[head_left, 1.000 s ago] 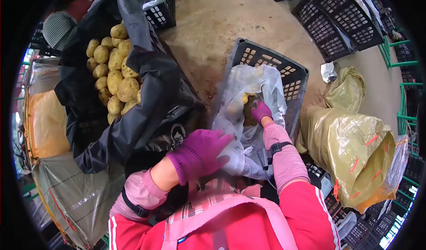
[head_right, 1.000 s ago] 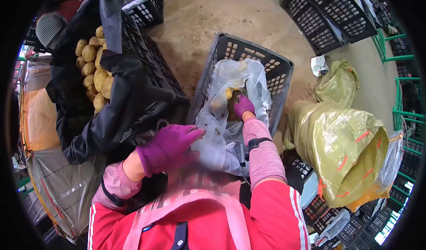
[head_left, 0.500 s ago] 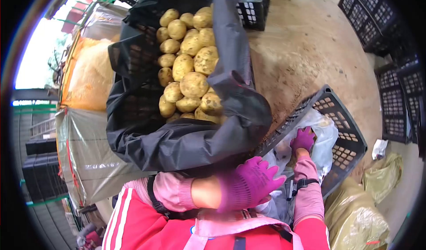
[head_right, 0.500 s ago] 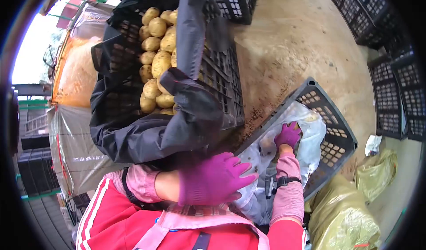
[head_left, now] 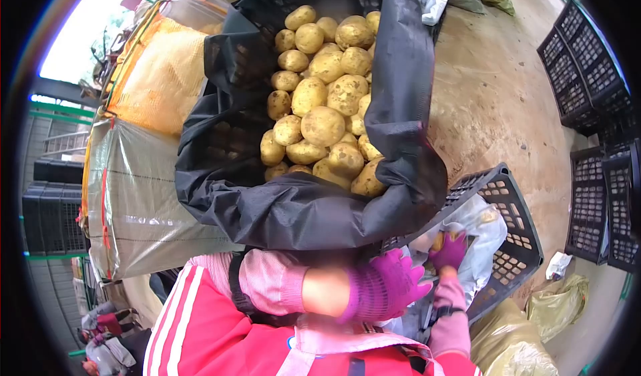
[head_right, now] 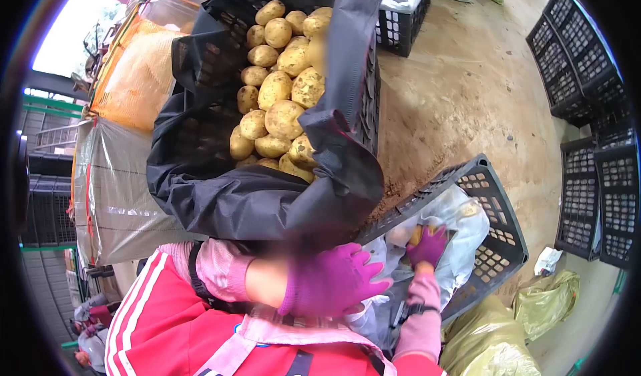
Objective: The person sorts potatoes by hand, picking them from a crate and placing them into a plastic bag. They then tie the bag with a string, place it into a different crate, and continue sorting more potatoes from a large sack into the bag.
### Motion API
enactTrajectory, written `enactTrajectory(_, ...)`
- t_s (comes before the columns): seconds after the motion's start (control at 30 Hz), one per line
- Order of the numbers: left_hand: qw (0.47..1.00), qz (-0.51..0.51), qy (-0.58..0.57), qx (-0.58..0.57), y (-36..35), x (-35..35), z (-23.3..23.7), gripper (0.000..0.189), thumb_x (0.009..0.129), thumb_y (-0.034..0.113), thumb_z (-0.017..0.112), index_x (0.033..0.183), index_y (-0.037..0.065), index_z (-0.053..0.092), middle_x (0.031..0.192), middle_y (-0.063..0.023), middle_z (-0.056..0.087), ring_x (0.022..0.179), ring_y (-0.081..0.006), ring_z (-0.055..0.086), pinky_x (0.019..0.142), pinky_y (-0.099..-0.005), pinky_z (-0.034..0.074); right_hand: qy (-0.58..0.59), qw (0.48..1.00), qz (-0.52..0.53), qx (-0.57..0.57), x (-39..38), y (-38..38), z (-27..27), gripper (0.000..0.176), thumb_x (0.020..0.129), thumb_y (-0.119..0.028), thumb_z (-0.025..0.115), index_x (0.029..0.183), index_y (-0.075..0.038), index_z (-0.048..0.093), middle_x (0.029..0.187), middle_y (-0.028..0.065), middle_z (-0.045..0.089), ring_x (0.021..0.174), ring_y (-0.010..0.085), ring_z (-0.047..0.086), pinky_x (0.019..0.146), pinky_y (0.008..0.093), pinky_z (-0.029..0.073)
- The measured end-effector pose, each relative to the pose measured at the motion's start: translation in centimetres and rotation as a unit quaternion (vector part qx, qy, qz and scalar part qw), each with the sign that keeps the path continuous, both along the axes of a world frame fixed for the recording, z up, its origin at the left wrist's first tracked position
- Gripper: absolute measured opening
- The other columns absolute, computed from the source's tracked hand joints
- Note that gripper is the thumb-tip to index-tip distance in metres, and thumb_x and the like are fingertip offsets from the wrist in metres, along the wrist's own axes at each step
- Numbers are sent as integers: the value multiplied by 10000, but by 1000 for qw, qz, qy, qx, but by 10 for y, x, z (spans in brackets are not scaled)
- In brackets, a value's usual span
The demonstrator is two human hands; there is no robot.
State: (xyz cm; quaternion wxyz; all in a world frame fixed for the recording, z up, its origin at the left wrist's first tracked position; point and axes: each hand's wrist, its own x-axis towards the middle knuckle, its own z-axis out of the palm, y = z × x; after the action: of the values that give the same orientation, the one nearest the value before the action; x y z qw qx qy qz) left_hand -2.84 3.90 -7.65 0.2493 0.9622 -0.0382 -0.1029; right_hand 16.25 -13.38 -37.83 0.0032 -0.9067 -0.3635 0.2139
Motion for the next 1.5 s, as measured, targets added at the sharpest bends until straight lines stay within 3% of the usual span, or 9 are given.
enactTrajectory(0.3, 987, -7, -58, -147, 6, 15, 30, 467, 801, 306, 651, 1203, 85, 565, 1156, -132, 582, 1028, -285, 537, 881, -421, 429, -21, 990, -100, -99, -25, 0, -16, 778, 609, -464, 794, 1315, -222, 574, 1547, 292, 231, 1379, 489, 307, 1090, 536, 352)
enactTrajectory(0.5, 990, -49, 51, -121, 12, 5, 44, 544, 883, 287, 579, 1347, 22, 476, 1285, -210, 528, 1095, -332, 511, 977, -487, 362, 230, 963, -138, -2, 38, -14, -9, 682, 733, -465, 714, 1316, -141, 566, 1371, 211, 469, 1236, 366, 493, 1006, 431, 442)
enactTrajectory(0.77, 993, -12, -66, -99, 16, -10, 33, 447, 864, 332, 592, 1196, 36, 548, 990, -134, 569, 874, -319, 570, 773, -425, 427, 489, 739, -365, 286, 25, -45, -3, 600, 850, -448, 628, 1315, -75, 557, 1222, 141, 615, 1111, 279, 610, 940, 360, 497)
enactTrajectory(0.9, 987, -20, -85, -134, 23, -10, 33, 481, 821, 293, 672, 1215, 50, 542, 1040, -170, 597, 910, -359, 602, 812, -467, 472, 575, 655, -367, 325, 14, -44, 72, 501, 982, -389, 479, 1330, -32, 537, 1170, 78, 661, 1054, 206, 653, 863, 328, 541)
enactTrajectory(0.93, 986, -31, -73, -146, 28, -9, 38, 502, 813, 296, 682, 1232, 53, 549, 1051, -173, 612, 928, -375, 611, 810, -457, 489, 550, 703, -324, 313, 19, -43, 99, 513, 964, -401, 526, 1340, -52, 532, 1212, 94, 649, 1063, 202, 654, 830, 316, 549)
enactTrajectory(1.17, 982, 66, -131, -118, 23, -10, 26, 635, 883, 347, 673, 1354, -29, 472, 1231, -276, 584, 1139, -382, 587, 968, -413, 476, 592, 610, -260, 458, 2, -41, 269, 698, 902, -508, 599, 1422, -72, 436, 1338, 144, 573, 1173, 310, 610, 915, 473, 546)
enactTrajectory(1.27, 968, 145, -35, -203, 13, 2, 41, 708, 930, 402, 636, 1432, -24, 376, 1331, -230, 542, 1198, -328, 573, 996, -385, 467, 605, 536, -205, 551, -33, -39, 318, 720, 909, -489, 591, 1437, -36, 406, 1393, 168, 525, 1252, 357, 549, 960, 536, 517)
enactTrajectory(1.37, 791, 229, 101, -559, 0, 13, 52, 732, 965, 442, 582, 1496, 40, 280, 1388, -133, 494, 1218, -267, 556, 987, -388, 480, 605, 498, -162, 600, -62, -26, 341, 713, 914, -468, 593, 1431, -14, 407, 1385, 166, 530, 1223, 335, 572, 977, 504, 507)
enactTrajectory(1.5, 803, 170, -32, -570, 2, 26, -11, 628, 983, 483, 523, 1481, 177, 296, 1387, -65, 471, 1212, -215, 547, 912, -412, 538, 568, 549, -189, 583, -70, -22, 338, 771, 912, -474, 590, 1469, -6, 334, 1466, 170, 443, 1330, 376, 460, 1067, 576, 408)
